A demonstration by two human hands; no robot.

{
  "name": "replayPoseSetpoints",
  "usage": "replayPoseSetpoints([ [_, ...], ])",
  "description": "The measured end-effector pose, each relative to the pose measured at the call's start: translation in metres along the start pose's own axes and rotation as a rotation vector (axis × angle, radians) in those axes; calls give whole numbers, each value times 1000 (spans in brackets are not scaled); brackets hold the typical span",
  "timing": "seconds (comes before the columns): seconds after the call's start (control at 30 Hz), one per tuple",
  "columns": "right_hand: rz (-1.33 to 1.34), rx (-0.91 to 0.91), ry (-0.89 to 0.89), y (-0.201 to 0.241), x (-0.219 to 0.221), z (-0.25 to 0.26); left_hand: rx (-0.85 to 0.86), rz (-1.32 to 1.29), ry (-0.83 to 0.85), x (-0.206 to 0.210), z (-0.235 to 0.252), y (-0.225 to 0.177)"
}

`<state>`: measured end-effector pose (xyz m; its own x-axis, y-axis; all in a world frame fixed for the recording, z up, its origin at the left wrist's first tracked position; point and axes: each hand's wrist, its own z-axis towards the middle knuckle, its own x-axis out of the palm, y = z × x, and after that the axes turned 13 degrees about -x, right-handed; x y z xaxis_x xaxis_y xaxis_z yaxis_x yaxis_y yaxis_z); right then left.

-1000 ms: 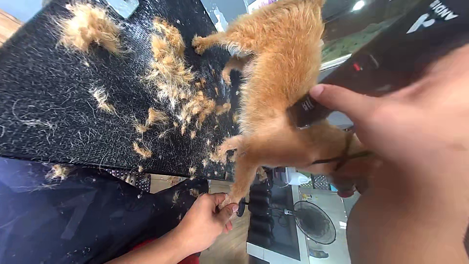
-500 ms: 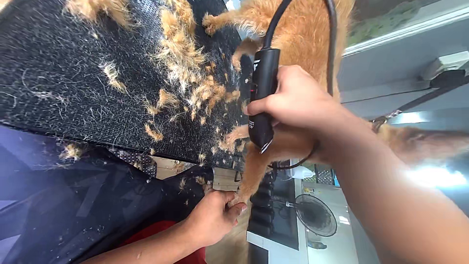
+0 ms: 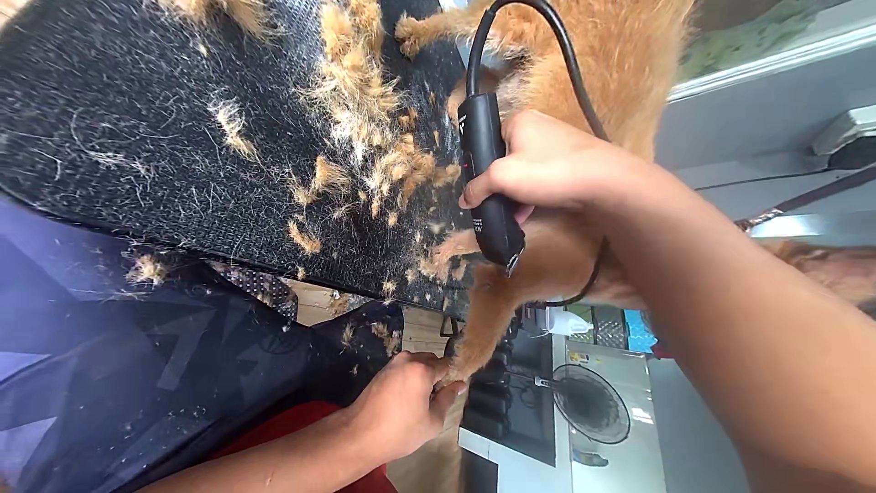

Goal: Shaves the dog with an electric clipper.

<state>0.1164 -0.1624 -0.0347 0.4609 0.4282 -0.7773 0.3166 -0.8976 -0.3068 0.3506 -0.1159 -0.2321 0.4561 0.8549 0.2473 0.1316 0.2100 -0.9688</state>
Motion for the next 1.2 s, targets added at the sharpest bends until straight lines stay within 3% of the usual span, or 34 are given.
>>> replayPoseSetpoints([
  [0.13,20,-23,55,5,12,-6,-9,15,-13,0,-1,0],
  [0.33,-214,-181,146,22,41,-26,-12,54,-71,-1,-2,1],
  [0.43,-15,-251,225,23,43,-29,11,86,-143,3,-4,2],
  [0.5,122,-292,81,20,32,-30,50,115,-208,5,-4,3],
  [0.57,-79,-289,-125,21,16,-25,104,161,-273,9,-6,3],
  [0.63,-250,-201,-169,22,8,-16,151,218,-317,12,-9,3],
  [0.77,-228,-62,11,18,21,-5,208,341,-355,16,-14,0],
  [1.1,-274,-192,283,31,55,-28,243,461,-409,15,-16,0],
  [1.2,-155,-239,150,25,47,-26,277,498,-447,15,-16,-2],
])
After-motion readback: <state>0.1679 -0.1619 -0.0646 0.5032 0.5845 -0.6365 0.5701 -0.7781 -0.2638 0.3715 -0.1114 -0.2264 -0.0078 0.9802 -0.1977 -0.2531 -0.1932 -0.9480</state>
